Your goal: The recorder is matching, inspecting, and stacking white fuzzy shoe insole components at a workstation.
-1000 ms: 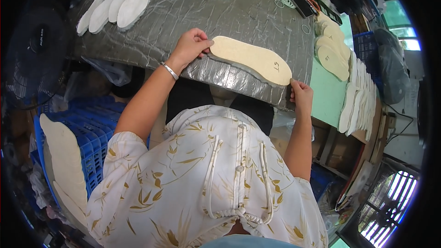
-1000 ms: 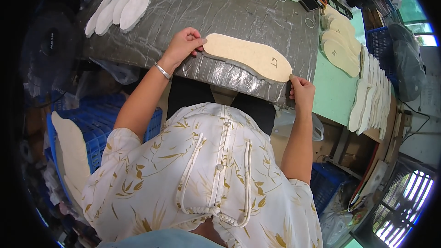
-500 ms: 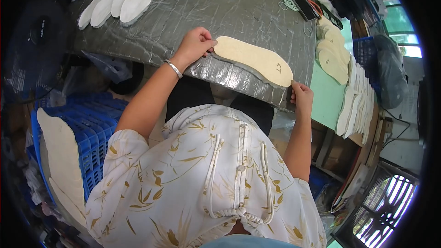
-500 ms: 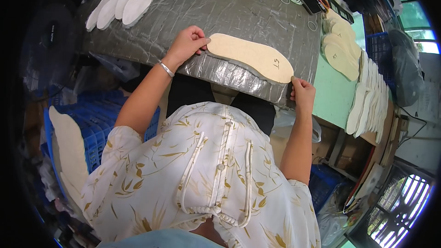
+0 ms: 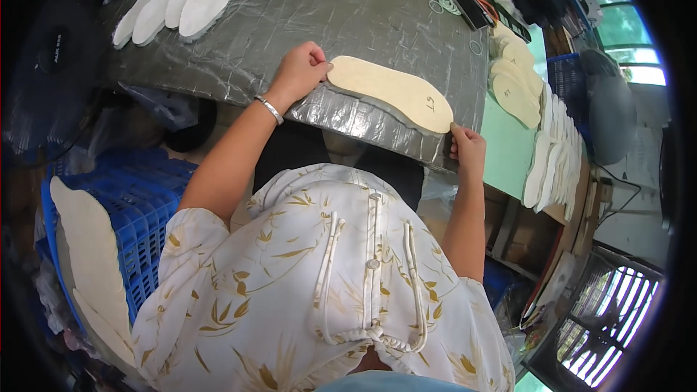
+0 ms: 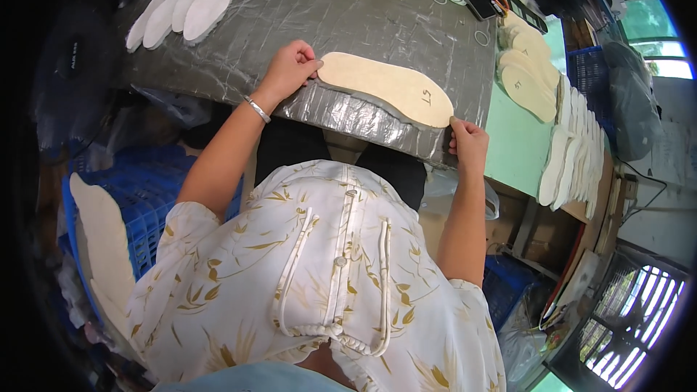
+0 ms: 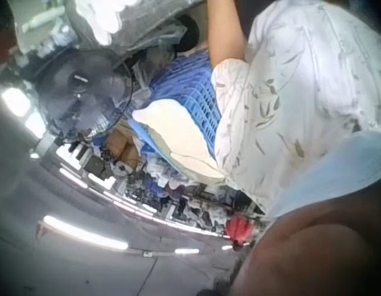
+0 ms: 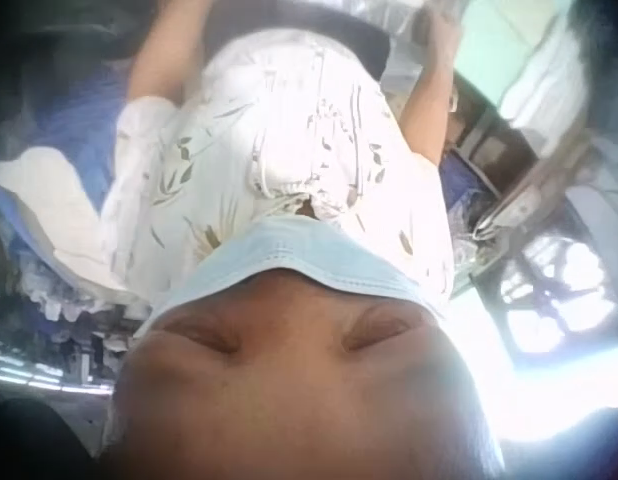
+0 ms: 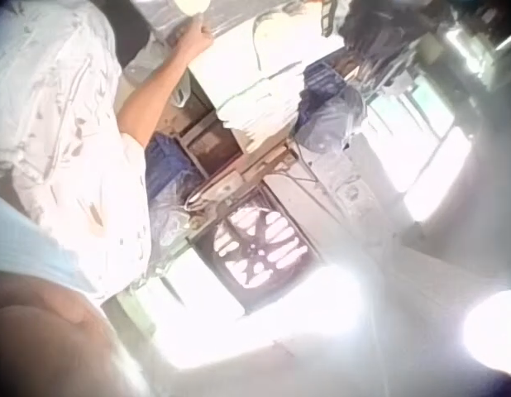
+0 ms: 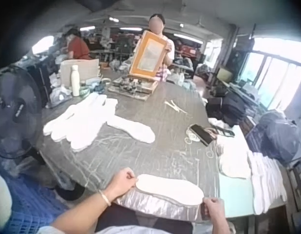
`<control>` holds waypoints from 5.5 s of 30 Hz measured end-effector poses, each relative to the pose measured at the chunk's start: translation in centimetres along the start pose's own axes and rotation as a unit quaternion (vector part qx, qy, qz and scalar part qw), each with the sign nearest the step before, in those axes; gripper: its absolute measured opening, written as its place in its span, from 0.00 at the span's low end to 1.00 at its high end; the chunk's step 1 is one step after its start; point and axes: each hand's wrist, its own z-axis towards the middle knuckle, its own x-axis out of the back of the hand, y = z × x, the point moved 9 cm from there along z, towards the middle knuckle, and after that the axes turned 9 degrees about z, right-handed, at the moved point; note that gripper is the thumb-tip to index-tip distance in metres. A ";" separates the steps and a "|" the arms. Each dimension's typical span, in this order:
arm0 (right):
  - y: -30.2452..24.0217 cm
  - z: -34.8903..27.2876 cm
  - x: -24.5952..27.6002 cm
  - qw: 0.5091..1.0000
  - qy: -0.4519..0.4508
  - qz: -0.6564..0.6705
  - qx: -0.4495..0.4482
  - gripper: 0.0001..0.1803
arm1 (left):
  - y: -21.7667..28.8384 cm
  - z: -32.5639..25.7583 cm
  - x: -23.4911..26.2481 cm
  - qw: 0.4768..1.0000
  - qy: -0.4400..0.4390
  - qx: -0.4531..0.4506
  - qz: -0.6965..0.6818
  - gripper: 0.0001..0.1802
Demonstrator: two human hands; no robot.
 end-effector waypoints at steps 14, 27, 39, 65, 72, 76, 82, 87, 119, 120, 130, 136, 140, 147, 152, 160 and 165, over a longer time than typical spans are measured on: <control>-0.4 -0.2 -0.2 1.000 0.008 0.005 -0.004 0.13 | 2.9 -1.5 1.5 0.978 0.106 -0.071 0.163 0.21; -0.2 -1.2 -0.2 0.998 -0.015 0.051 -0.025 0.12 | 2.4 -0.6 0.0 0.992 -0.094 0.037 0.069 0.16; 0.5 -2.0 1.1 0.996 -0.005 0.090 0.008 0.15 | 4.3 -2.3 0.9 0.990 -0.071 -0.116 -0.032 0.13; -9.4 -6.3 -3.7 0.919 -0.136 -0.123 0.349 0.12 | 9.4 -2.2 2.2 0.939 0.056 -0.255 0.225 0.37; -9.5 -6.5 -3.9 0.931 -0.148 -0.108 0.315 0.20 | 16.5 -4.8 -8.1 0.867 -0.113 -0.426 0.234 0.20; -11.1 -7.0 -4.8 0.910 -0.152 -0.113 0.369 0.38 | 16.3 -4.2 -7.9 0.892 -0.096 -0.389 0.212 0.11; -13.5 -8.0 -9.0 0.857 -0.182 -0.149 0.458 0.18 | 16.8 -4.1 -8.3 0.886 -0.113 -0.405 0.195 0.10; -13.1 -7.4 -9.4 0.878 -0.156 -0.134 0.431 0.10 | 15.5 -3.5 -6.7 0.898 -0.086 -0.371 0.218 0.13; -17.4 -9.0 -15.5 0.809 -0.154 -0.235 0.516 0.06 | 13.2 -2.5 0.2 0.871 -0.029 -0.414 0.263 0.27; -17.3 -9.1 -15.8 0.808 -0.164 -0.246 0.509 0.06 | 13.4 -3.1 -0.7 0.853 -0.024 -0.442 0.277 0.25; -13.9 -9.5 -8.8 0.832 -0.121 -0.224 0.493 0.13 | 13.1 -4.0 -2.8 0.880 -0.033 -0.419 0.220 0.09; -11.6 -7.6 -5.2 0.892 -0.108 -0.155 0.412 0.29 | 13.5 -3.8 -2.7 0.883 -0.015 -0.413 0.223 0.09; -13.5 -7.8 -7.1 0.869 -0.132 -0.167 0.447 0.23 | 16.5 -4.8 -3.7 0.858 0.013 -0.422 0.292 0.14; -12.8 -7.8 -6.8 0.849 -0.153 -0.143 0.486 0.12 | 16.4 -4.6 -8.0 0.872 -0.083 -0.405 0.263 0.12; -8.0 -5.6 -3.1 0.905 -0.113 -0.086 0.401 0.13 | 16.3 -4.5 -8.1 0.877 -0.081 -0.395 0.261 0.10; -5.9 -3.9 -2.3 0.935 -0.140 -0.002 0.325 0.16 | 17.3 -4.2 -7.7 0.880 -0.053 -0.399 0.252 0.09; -7.6 -3.3 -3.2 0.935 -0.228 0.194 0.191 0.23 | 19.2 -3.8 -7.8 0.910 -0.126 -0.329 0.217 0.07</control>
